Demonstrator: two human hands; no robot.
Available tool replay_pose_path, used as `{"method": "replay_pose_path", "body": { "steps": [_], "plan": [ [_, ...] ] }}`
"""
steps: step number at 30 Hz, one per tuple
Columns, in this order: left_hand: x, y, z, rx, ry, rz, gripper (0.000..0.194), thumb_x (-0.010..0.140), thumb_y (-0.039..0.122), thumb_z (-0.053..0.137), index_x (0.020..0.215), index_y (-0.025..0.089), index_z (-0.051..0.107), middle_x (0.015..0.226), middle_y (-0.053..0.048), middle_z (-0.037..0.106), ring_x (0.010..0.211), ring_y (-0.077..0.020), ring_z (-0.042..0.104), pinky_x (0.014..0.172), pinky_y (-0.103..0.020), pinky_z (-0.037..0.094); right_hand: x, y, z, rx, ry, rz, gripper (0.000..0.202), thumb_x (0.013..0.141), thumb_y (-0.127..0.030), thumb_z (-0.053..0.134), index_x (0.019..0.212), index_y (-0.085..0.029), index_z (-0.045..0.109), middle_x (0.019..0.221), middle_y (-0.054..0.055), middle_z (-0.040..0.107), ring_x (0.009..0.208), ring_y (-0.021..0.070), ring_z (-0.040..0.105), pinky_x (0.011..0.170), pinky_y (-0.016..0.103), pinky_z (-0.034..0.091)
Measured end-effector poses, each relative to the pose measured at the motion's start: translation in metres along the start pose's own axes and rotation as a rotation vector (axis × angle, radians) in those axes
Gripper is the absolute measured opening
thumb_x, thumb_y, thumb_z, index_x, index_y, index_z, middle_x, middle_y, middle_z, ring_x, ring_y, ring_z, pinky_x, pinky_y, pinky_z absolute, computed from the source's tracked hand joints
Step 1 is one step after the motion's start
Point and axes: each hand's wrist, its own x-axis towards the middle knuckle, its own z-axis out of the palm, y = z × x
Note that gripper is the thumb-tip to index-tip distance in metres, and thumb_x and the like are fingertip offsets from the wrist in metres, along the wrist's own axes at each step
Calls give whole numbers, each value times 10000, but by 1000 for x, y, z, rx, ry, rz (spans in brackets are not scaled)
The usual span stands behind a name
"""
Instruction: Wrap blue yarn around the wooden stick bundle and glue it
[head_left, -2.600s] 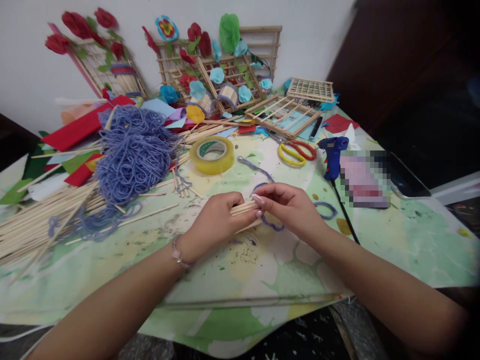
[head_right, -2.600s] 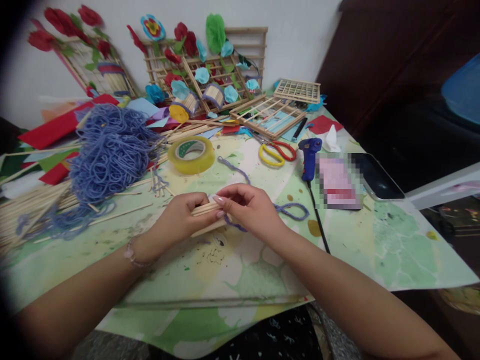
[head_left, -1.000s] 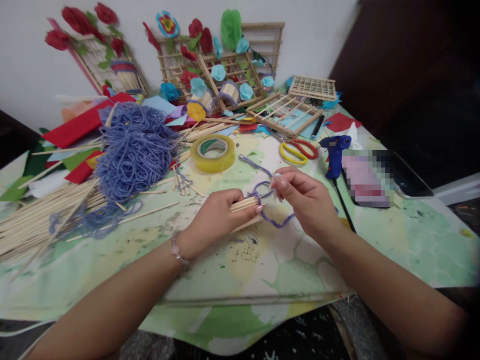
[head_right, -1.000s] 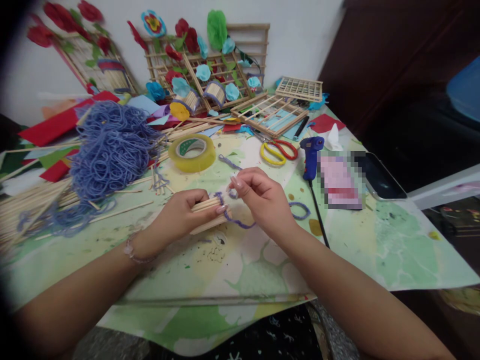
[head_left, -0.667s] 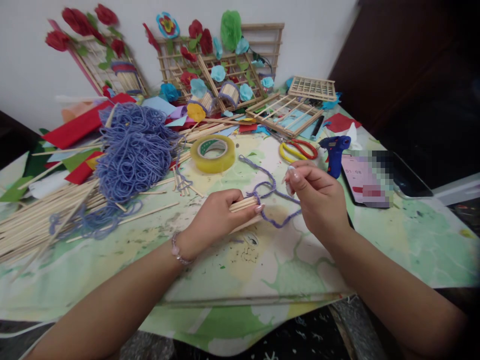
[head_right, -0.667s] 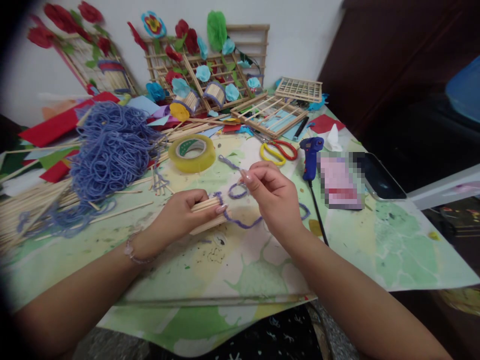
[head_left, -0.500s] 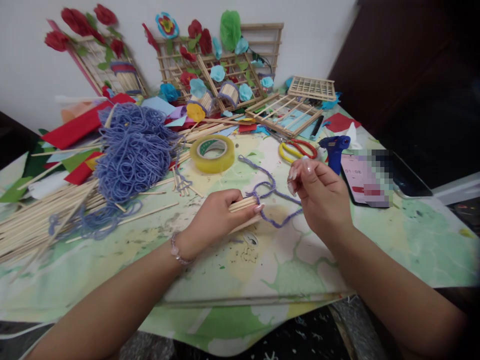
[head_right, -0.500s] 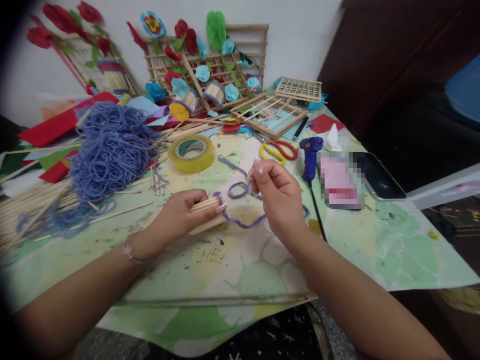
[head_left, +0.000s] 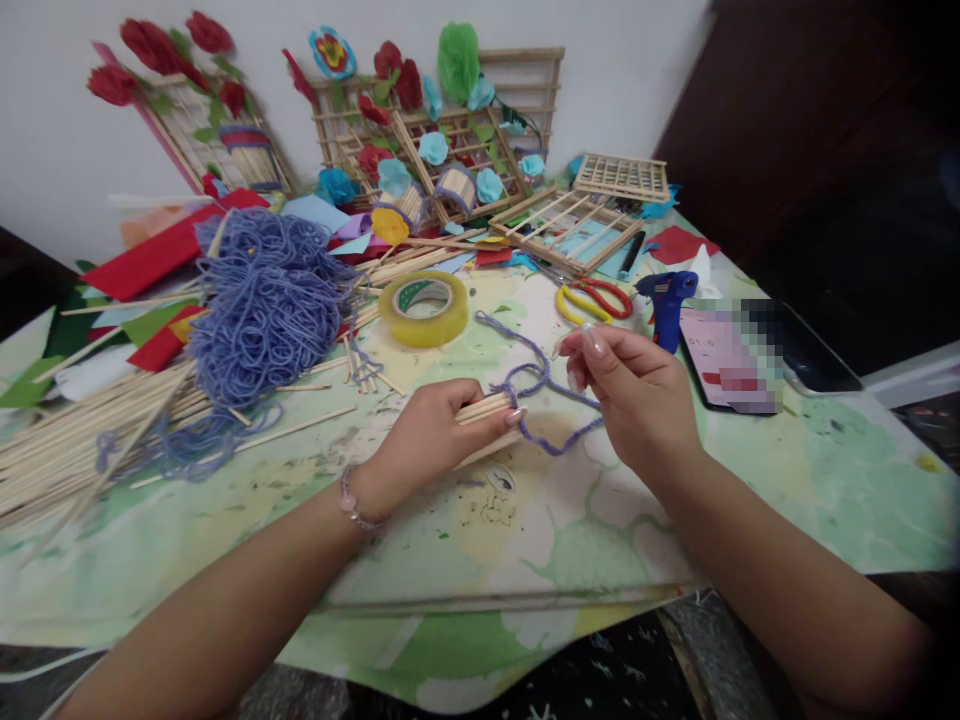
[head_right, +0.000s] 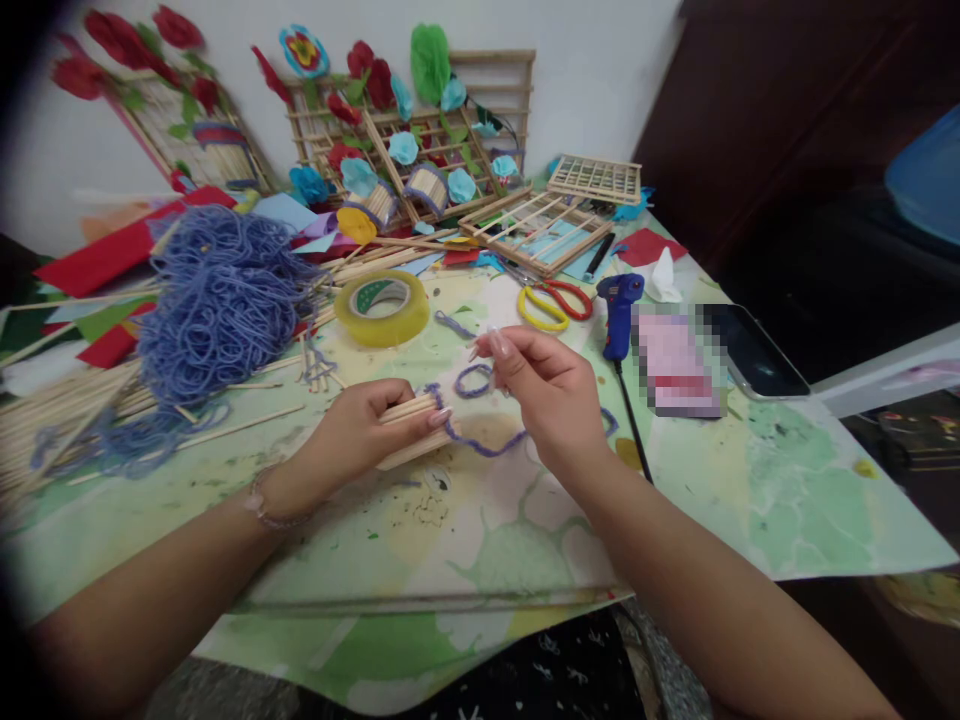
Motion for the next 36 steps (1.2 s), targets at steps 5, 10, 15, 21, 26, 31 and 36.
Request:
{"method": "replay_pose_path", "body": {
  "steps": [5,10,15,21,26,31,36],
  "plan": [
    [1,0,0,-9,-3,0,479,733,591,591,573,160,457,531,54,402,520,-79,369,459,-210,247,0,1,0,-4,-36,-37,124,815,-337,633,835,-234,700,853,4,654,583,71,481,568,245,434],
    [-1,-1,0,-10,-2,-5,478,729,601,588,586,160,475,539,48,425,526,-84,383,462,-209,251,-1,-2,1,-41,-80,-23,148,790,-324,661,904,-239,703,896,7,648,623,74,519,609,245,473],
    [-1,0,0,-16,-3,0,477,732,601,583,582,160,478,532,44,428,520,-88,383,458,-207,252,-2,-2,2,-61,-183,15,384,720,-329,724,1089,-267,638,955,11,617,681,88,541,625,248,481],
    [0,0,0,-14,0,4,469,737,597,577,584,162,485,533,44,432,517,-90,378,459,-208,255,-1,-2,1,-229,-180,-13,178,789,-363,653,794,-185,652,775,12,604,664,99,529,623,247,446],
    [0,1,0,-16,12,1,476,735,595,579,571,162,468,528,44,416,513,-89,369,458,-207,244,-1,0,-1,-273,-127,80,341,826,-474,572,665,-175,543,577,-30,487,532,79,407,512,227,346],
    [0,1,0,-28,7,-5,487,730,603,583,567,161,458,528,48,397,514,-84,357,458,-204,242,-1,1,-4,-346,-87,59,421,855,-504,515,597,-174,472,548,-33,405,532,82,343,506,243,276],
    [0,0,0,-27,7,-7,488,726,605,585,569,161,457,528,48,402,513,-84,359,456,-205,238,1,2,-3,-339,-88,31,371,824,-470,569,608,-171,534,579,-21,462,549,88,384,527,246,306]
  ]
}}
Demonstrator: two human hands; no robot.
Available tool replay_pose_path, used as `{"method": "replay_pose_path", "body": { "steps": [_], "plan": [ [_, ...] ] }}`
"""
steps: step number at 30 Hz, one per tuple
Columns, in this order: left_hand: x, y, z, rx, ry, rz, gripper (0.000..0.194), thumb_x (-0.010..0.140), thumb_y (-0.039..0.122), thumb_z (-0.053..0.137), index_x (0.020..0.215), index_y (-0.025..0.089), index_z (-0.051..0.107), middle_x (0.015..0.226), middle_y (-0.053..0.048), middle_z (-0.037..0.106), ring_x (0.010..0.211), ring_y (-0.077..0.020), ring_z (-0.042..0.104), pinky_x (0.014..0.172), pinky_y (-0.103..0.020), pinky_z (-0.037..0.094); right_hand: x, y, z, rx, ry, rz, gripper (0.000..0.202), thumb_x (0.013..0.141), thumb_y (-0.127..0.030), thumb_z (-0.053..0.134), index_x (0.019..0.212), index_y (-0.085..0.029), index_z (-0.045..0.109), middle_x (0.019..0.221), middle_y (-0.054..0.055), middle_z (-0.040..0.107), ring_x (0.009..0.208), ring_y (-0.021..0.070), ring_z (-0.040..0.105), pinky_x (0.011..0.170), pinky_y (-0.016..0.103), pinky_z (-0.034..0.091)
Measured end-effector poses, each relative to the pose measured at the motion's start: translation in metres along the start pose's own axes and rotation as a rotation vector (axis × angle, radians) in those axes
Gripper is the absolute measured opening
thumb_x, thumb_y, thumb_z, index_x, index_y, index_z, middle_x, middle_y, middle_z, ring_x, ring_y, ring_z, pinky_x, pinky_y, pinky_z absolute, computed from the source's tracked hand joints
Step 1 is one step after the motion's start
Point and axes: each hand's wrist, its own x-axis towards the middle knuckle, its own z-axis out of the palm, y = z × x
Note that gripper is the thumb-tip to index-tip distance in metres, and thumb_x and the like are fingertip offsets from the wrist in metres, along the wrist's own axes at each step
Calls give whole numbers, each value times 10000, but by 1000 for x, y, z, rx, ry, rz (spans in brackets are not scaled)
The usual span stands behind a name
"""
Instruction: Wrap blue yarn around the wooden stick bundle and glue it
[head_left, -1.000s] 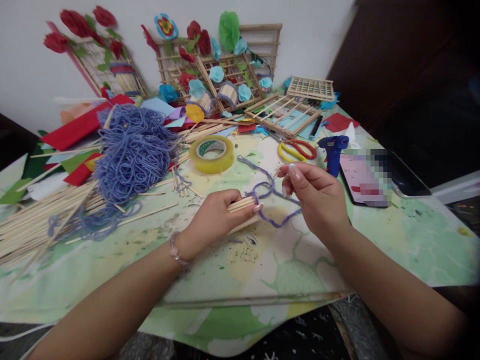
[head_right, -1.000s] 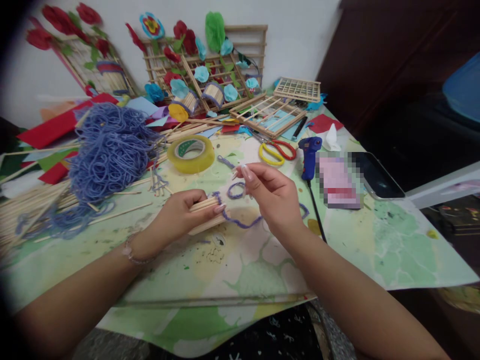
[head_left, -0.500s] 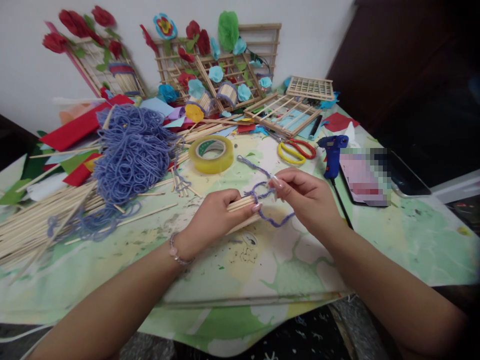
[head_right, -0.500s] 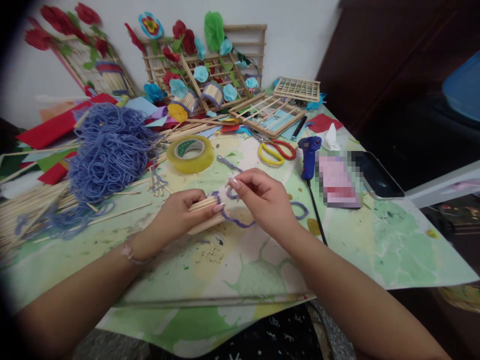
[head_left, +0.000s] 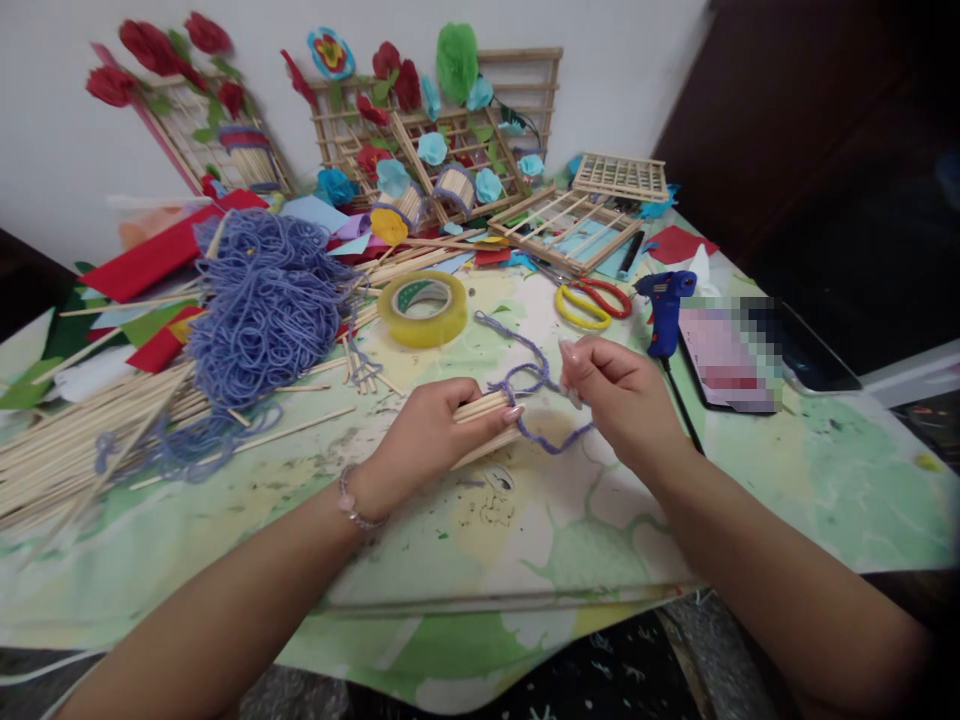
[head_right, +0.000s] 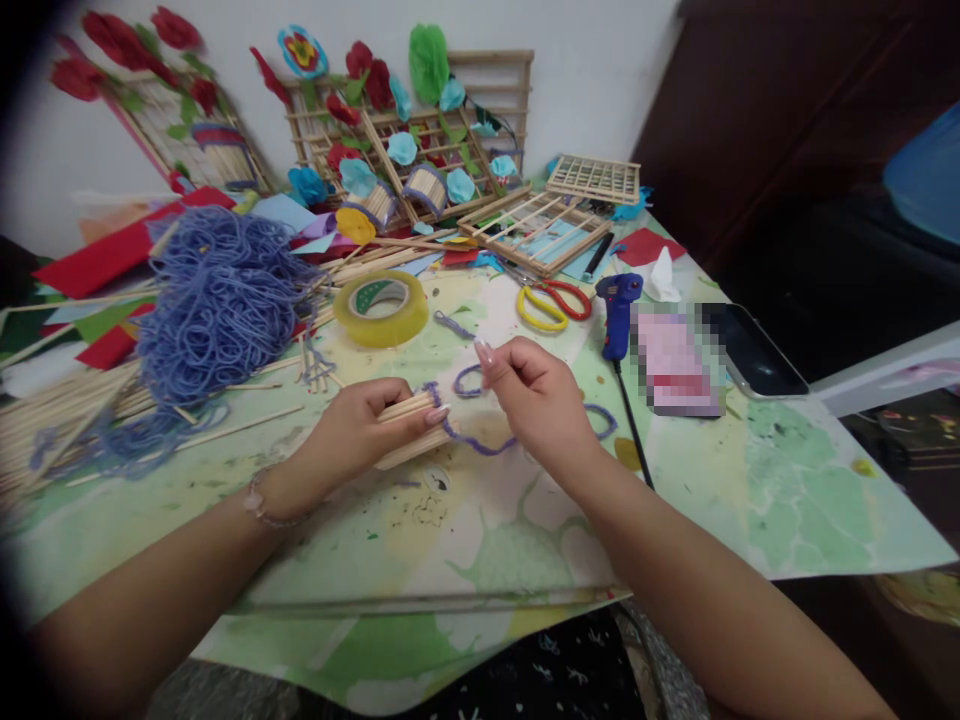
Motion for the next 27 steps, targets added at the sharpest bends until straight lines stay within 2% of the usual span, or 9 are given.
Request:
{"method": "replay_pose_path", "body": {
  "steps": [3,6,9,13,16,18,22,24,27],
  "plan": [
    [0,0,0,1,4,3,476,734,594,583,571,163,461,527,47,405,510,-87,361,455,-208,237,3,6,0,16,-83,31,227,770,-396,645,836,-179,635,686,-9,539,592,97,449,548,243,357],
    [1,0,-1,-5,2,0,470,740,587,579,573,160,474,529,45,410,514,-87,364,454,-206,239,6,13,-2,-71,-197,54,272,759,-335,649,994,-198,655,774,9,576,633,107,488,576,250,395],
    [1,-2,0,-25,15,2,461,744,581,578,580,158,491,535,44,425,517,-86,369,456,-204,250,7,11,-8,-148,-355,70,188,773,-351,630,832,-187,702,803,31,594,656,116,512,577,250,409],
    [1,-3,0,-13,32,14,466,744,589,570,582,158,498,536,42,427,519,-88,370,455,-206,249,4,-2,-15,86,-619,155,266,807,-410,603,724,-171,687,773,34,599,685,123,536,606,252,433],
    [1,-1,0,6,24,14,478,742,601,565,576,159,488,531,41,423,520,-90,370,457,-209,245,1,-6,-14,309,-568,161,231,822,-412,601,839,-204,701,813,21,606,702,109,532,652,255,442],
    [1,0,0,13,20,13,480,742,601,567,575,160,482,532,42,425,521,-90,374,460,-211,246,0,-4,-10,303,-460,134,236,837,-407,586,961,-240,697,833,16,604,694,104,523,672,265,446],
    [0,0,0,11,18,15,469,749,589,566,579,160,484,537,43,429,526,-91,381,469,-213,253,0,6,-2,-146,-223,-136,256,853,-363,565,1054,-259,683,910,43,555,824,147,531,759,308,440],
    [0,0,0,2,13,11,461,748,586,567,586,160,495,539,41,436,529,-93,385,470,-214,256,1,9,-1,-340,-189,-270,227,861,-342,549,1017,-251,687,918,52,523,860,164,522,773,321,431],
    [0,0,0,8,13,7,465,744,590,567,583,161,491,536,40,431,528,-95,383,466,-214,253,1,8,-2,-426,-216,-335,184,868,-331,532,835,-210,666,887,51,507,831,162,510,761,323,421]
  ]
}}
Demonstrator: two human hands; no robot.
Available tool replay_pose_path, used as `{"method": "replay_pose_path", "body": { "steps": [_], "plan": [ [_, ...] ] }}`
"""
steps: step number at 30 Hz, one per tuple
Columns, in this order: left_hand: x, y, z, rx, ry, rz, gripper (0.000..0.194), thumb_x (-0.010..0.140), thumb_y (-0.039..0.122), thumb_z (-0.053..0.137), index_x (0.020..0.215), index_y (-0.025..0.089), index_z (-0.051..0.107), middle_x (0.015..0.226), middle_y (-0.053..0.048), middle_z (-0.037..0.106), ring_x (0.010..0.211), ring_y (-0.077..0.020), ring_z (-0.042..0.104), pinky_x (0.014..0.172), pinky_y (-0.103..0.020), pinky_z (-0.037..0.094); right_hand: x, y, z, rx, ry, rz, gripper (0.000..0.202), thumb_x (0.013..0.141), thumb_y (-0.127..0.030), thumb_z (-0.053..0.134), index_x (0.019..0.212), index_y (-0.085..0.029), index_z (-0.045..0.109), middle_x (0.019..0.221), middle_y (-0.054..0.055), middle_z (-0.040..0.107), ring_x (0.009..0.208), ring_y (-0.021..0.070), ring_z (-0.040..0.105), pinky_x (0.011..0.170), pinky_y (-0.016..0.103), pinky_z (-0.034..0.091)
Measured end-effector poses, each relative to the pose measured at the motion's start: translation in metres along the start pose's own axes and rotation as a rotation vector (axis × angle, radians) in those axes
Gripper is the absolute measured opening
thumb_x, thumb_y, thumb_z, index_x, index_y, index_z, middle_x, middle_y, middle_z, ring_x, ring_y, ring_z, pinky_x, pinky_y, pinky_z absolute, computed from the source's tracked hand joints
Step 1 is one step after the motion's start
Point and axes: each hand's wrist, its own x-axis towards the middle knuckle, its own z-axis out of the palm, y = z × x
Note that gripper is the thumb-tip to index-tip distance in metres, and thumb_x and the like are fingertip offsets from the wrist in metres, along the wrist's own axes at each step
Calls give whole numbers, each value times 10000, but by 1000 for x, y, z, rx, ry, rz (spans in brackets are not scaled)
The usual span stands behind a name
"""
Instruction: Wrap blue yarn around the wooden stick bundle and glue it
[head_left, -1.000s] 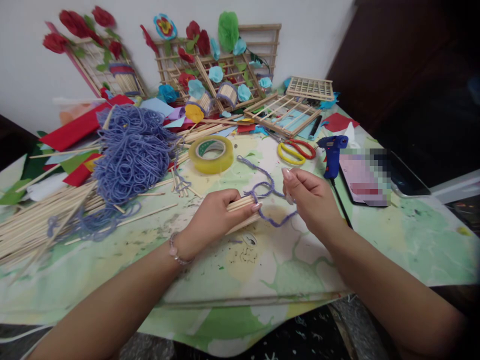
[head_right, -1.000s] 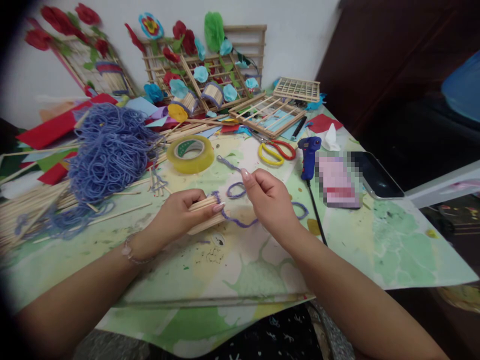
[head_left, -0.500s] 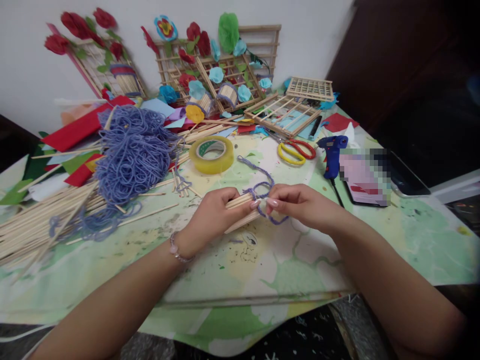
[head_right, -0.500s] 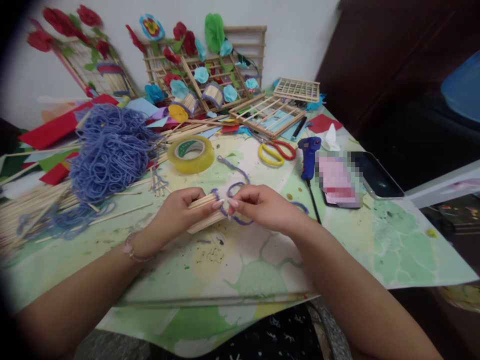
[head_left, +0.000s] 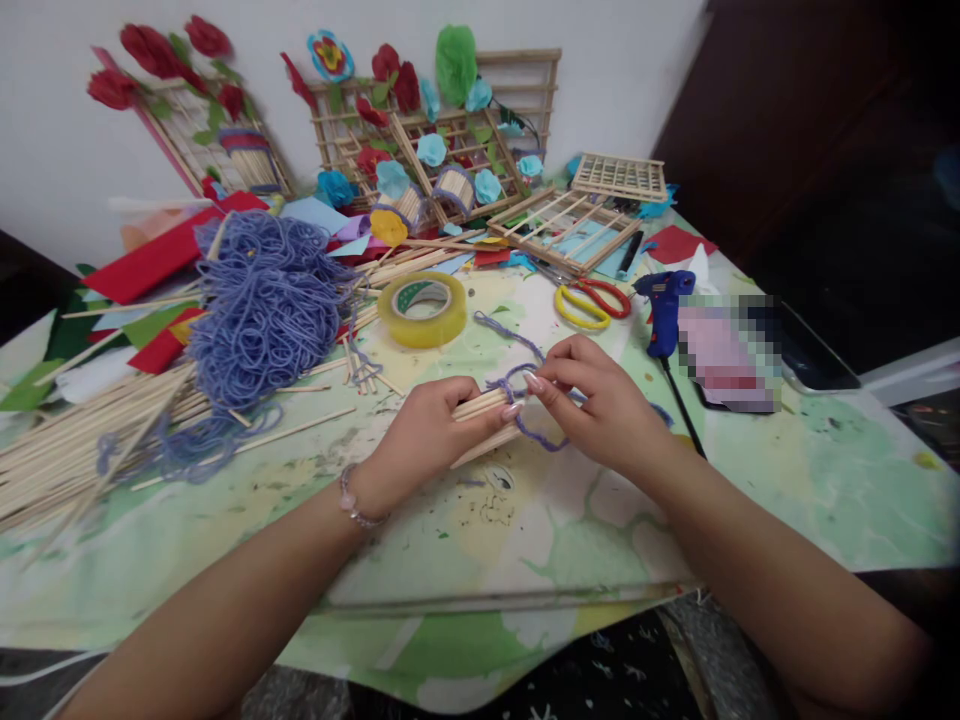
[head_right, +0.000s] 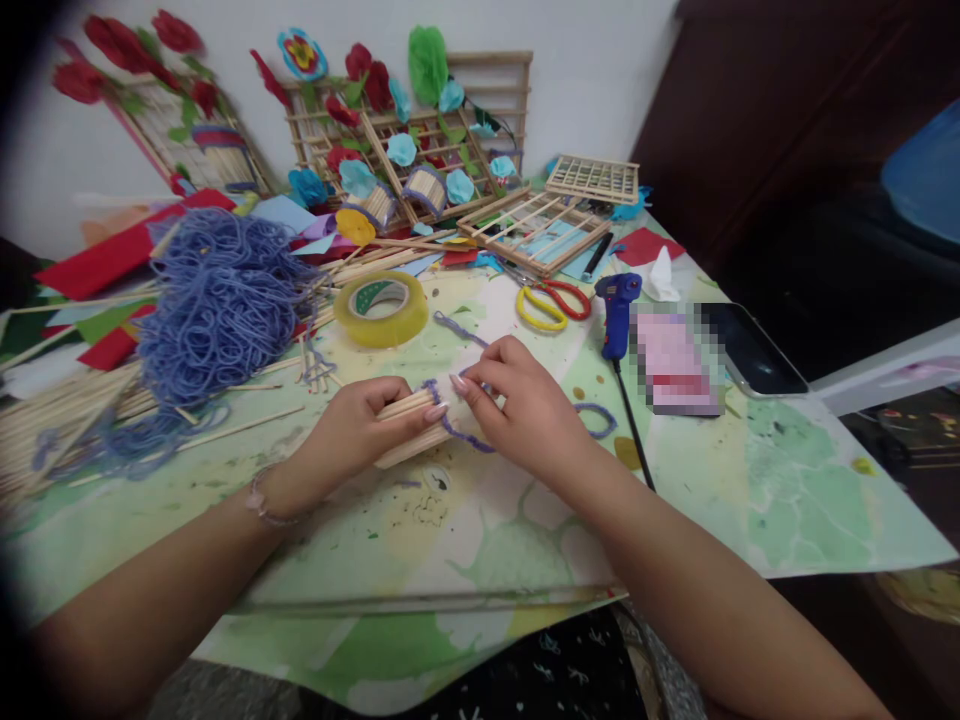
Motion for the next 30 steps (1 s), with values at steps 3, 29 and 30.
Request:
{"method": "replay_pose_path", "body": {
  "steps": [3,29,30],
  "plan": [
    [0,-1,0,10,2,2,479,743,600,563,573,162,470,531,43,409,522,-92,370,461,-215,243,0,-4,-3,155,-36,60,270,867,-367,529,680,-185,600,819,38,496,774,145,498,730,308,414],
    [10,-8,-2,-202,46,-157,485,699,596,617,587,157,443,547,48,362,509,-71,313,434,-198,203,4,2,-11,-59,-114,-218,156,790,-279,648,920,-195,670,944,69,556,902,187,558,824,343,455],
    [11,-8,-2,-198,49,-158,486,699,592,620,581,157,436,544,49,358,506,-70,310,433,-197,201,4,2,-11,-61,-119,-228,113,803,-264,632,885,-194,665,920,64,559,878,179,558,805,335,456]
  ]
}}
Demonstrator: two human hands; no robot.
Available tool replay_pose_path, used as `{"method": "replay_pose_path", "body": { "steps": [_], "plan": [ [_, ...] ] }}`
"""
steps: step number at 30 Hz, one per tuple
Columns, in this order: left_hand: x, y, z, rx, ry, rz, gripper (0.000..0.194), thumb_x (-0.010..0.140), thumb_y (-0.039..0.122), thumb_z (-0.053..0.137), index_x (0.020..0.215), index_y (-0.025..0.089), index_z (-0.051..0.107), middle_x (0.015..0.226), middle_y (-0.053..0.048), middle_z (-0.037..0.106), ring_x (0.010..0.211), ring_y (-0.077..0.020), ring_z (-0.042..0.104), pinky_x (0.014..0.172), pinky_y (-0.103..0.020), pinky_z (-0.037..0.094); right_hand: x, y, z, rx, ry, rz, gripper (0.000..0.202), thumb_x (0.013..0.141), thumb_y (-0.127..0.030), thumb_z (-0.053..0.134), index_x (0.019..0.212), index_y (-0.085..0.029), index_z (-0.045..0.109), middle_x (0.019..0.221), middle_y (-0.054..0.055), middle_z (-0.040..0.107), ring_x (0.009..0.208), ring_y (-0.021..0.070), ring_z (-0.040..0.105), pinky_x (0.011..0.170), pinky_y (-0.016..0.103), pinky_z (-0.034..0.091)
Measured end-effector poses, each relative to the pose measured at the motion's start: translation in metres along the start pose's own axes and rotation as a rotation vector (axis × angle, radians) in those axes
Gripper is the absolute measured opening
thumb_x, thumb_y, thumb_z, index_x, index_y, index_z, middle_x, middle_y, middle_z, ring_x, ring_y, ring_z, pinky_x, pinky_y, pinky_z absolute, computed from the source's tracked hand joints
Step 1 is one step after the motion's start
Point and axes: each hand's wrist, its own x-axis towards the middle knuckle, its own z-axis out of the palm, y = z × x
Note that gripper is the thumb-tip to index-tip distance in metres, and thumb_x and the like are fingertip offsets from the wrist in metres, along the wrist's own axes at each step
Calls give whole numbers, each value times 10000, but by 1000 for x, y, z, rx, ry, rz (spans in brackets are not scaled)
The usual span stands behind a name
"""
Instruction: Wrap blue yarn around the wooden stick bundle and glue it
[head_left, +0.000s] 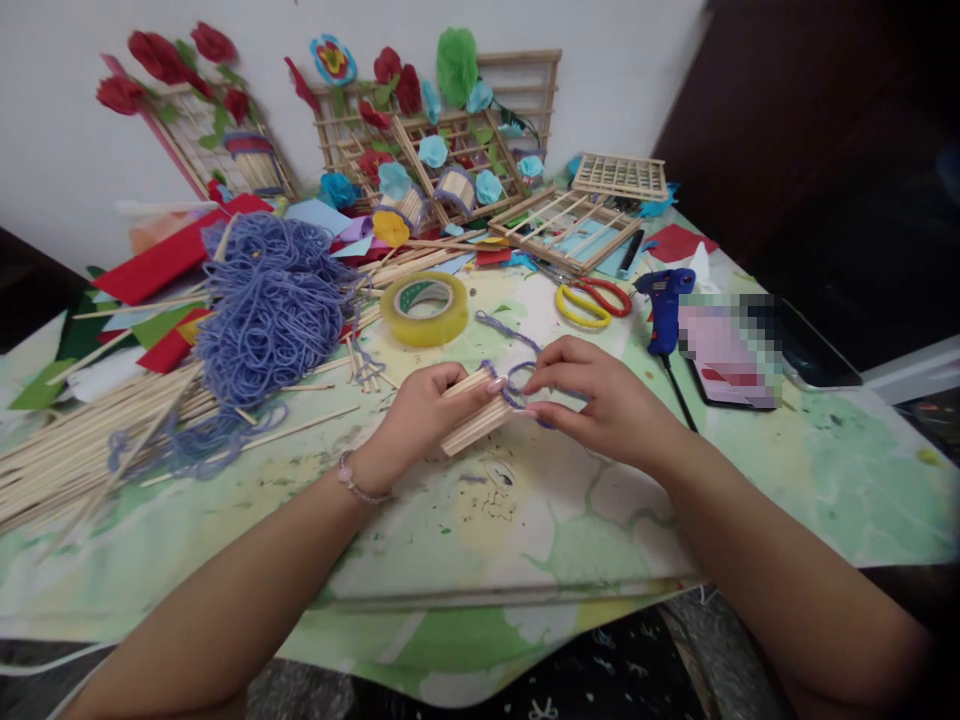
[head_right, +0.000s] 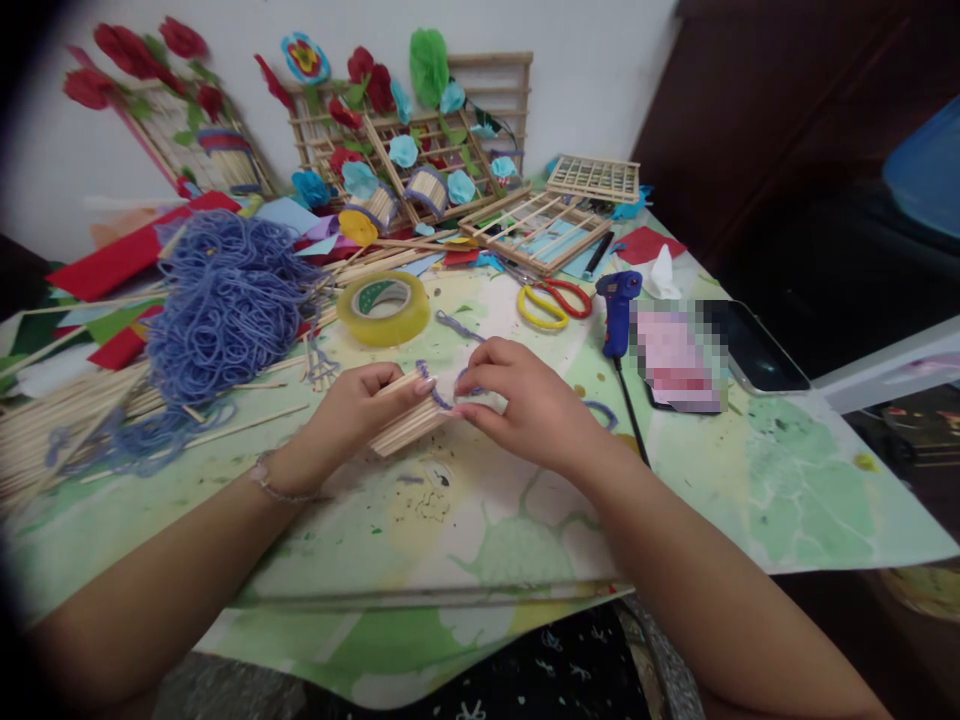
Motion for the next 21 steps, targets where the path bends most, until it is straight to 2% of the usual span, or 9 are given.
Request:
{"method": "replay_pose_path", "body": {
  "steps": [3,6,8,12,21],
  "plan": [
    [-1,1,0,19,-2,18,499,698,601,618,570,157,426,538,48,351,505,-69,307,429,-195,197,1,0,-2,60,99,26,78,840,-245,584,803,-190,624,858,46,554,791,150,548,725,302,453],
    [-2,2,0,12,-10,21,506,698,615,610,576,157,432,541,46,361,503,-69,312,424,-193,203,1,0,-4,180,247,112,129,844,-278,588,751,-190,571,798,26,538,734,136,518,661,282,428],
    [-3,2,1,7,-9,15,504,704,611,608,577,157,430,538,47,361,499,-67,311,421,-191,208,1,1,-4,307,294,162,166,848,-303,586,731,-192,549,771,15,522,707,127,497,621,271,407],
    [-3,2,1,25,-3,18,505,707,608,608,570,155,431,534,48,358,499,-66,313,419,-189,211,1,2,-2,467,296,213,160,840,-300,602,732,-188,565,774,13,522,696,117,490,598,264,390],
    [-2,1,0,11,-7,23,512,699,605,619,558,160,409,527,53,334,493,-64,294,413,-192,200,2,-5,-5,495,296,240,149,831,-299,614,726,-197,640,781,25,558,741,130,523,681,294,426]
  ]
}}
